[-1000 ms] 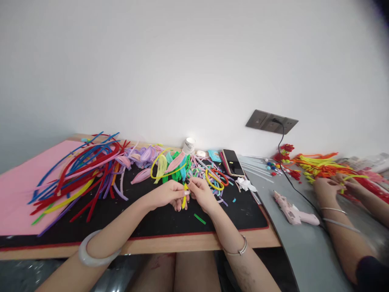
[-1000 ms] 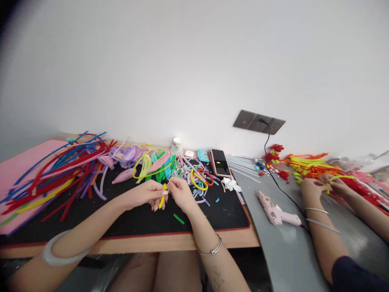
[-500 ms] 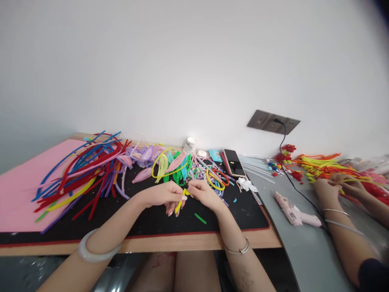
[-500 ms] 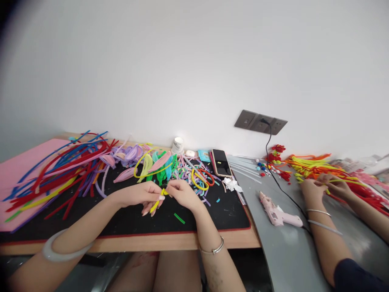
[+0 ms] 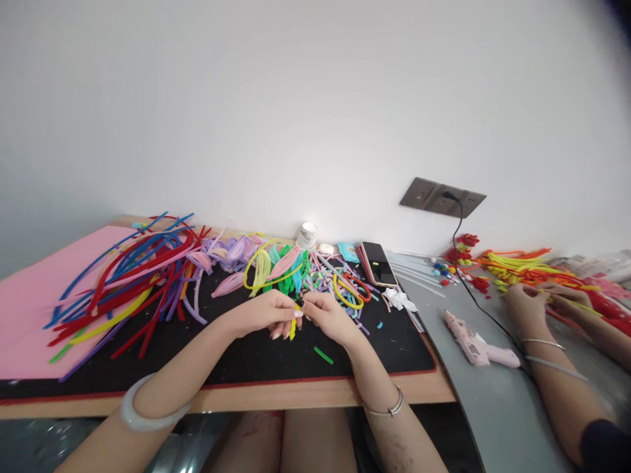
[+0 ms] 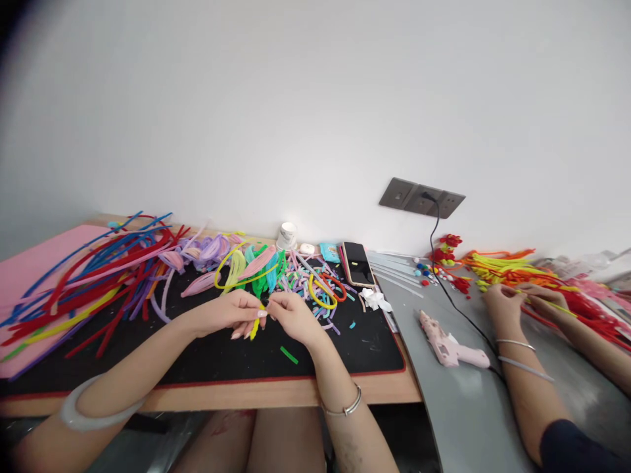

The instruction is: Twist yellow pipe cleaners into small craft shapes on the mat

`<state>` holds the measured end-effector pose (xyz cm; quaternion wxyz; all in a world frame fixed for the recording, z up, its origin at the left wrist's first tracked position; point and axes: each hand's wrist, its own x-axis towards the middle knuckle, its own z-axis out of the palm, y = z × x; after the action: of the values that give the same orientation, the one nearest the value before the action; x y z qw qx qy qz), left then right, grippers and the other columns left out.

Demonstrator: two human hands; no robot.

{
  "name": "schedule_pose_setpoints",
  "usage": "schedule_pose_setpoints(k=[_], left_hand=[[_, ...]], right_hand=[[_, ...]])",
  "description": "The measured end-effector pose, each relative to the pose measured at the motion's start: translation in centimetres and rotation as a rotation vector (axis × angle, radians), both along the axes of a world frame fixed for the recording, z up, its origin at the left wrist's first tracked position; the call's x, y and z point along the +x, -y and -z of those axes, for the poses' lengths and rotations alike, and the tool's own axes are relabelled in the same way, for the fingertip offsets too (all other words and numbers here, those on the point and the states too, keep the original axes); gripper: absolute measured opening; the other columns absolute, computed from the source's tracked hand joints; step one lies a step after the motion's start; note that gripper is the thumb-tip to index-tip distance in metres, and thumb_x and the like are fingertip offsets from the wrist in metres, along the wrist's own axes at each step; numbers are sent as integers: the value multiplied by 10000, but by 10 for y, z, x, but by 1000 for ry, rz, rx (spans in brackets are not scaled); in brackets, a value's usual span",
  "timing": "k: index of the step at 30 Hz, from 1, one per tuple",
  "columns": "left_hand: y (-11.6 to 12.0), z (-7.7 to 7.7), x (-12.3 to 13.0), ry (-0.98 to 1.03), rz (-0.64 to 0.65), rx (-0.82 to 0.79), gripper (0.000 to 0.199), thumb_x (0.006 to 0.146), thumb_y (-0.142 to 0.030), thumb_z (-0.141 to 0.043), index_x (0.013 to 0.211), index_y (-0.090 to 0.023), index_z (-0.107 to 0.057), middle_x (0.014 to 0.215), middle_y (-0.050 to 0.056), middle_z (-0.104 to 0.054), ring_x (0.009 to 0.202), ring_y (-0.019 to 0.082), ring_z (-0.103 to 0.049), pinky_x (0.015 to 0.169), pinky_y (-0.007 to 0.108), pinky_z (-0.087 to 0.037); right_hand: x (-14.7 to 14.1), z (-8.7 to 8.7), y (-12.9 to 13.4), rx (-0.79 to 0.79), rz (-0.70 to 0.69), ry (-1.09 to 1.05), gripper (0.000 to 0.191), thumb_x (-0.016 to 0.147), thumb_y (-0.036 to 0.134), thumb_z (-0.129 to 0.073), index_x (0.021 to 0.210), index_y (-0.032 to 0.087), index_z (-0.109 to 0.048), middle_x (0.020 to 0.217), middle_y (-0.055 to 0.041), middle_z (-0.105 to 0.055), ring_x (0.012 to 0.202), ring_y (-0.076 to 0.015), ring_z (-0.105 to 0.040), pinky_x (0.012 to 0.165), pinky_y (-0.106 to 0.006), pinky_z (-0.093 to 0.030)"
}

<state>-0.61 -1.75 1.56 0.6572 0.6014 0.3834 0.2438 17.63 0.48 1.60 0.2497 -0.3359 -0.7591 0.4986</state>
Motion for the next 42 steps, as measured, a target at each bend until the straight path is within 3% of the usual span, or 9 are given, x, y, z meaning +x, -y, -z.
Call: schedule_pose_setpoints(k=[5,9,12,18,21,26,30,33,42], left_hand=[[-5,10,10,42,-229,110,320,788,-406,-553,665,-111,-574,553,10,-606,397,59,-490,416,168,-362],[-8,14,11,0,-303,225,334,817,-398,-502,628,-125,-538,550,7,-588,415,73,-516,444,184,-395],[-6,10,9,-58,-291,300,324,831,-376,-475,628,-129,-528,556,5,-583,433,75,-523,466,187,-405],[0,-5,4,-106,-125,279,305,826,-376,-487,660,-126,-543,566,4,-590,424,66,-488,466,185,-397],[2,-7,0,-134,-21,242,326,823,-385,-496,640,-121,-552,557,8,-589,419,64,-479,454,182,-382],[1,-4,-2,-156,106,187,342,807,-418,-512,636,-126,-566,537,6,-584,426,74,-492,447,182,-389],[-2,-3,0,-155,-43,223,309,722,-417,-612,631,-122,-601,592,7,-590,502,93,-543,507,199,-452],[-3,-2,3,-114,-181,132,274,651,-375,-686,711,-116,-621,641,23,-643,549,117,-593,554,228,-493],[-1,-3,6,-22,-323,29,305,630,-356,-731,730,-114,-575,614,53,-689,561,134,-637,568,233,-509]], right_hand=[[-10,11,-2,174,237,-55,276,836,240,-405,572,163,-416,548,37,-384,527,-86,-343,513,-218,-263],[-16,21,0,203,377,-85,318,860,317,-388,575,181,-349,536,45,-321,512,-91,-300,496,-223,-240],[-13,20,0,183,307,-61,344,886,359,-356,599,173,-394,547,38,-352,524,-95,-321,511,-225,-256],[6,-3,-1,145,-15,72,373,912,368,-317,624,160,-427,570,35,-358,553,-92,-334,540,-222,-270],[12,-9,-2,209,-45,152,274,879,301,-387,638,171,-383,604,42,-338,572,-90,-318,545,-216,-265],[14,-11,-2,199,-152,226,152,834,242,-438,702,169,-451,619,44,-372,568,-90,-316,541,-211,-269],[13,-12,-2,249,-91,189,131,816,190,-445,689,164,-466,620,41,-385,582,-90,-333,552,-211,-268],[10,-14,0,256,-30,136,147,816,185,-443,670,165,-442,609,45,-366,580,-87,-331,546,-207,-262],[-6,-3,5,279,185,63,187,823,231,-425,647,171,-414,590,34,-366,569,-99,-346,542,-227,-260]])
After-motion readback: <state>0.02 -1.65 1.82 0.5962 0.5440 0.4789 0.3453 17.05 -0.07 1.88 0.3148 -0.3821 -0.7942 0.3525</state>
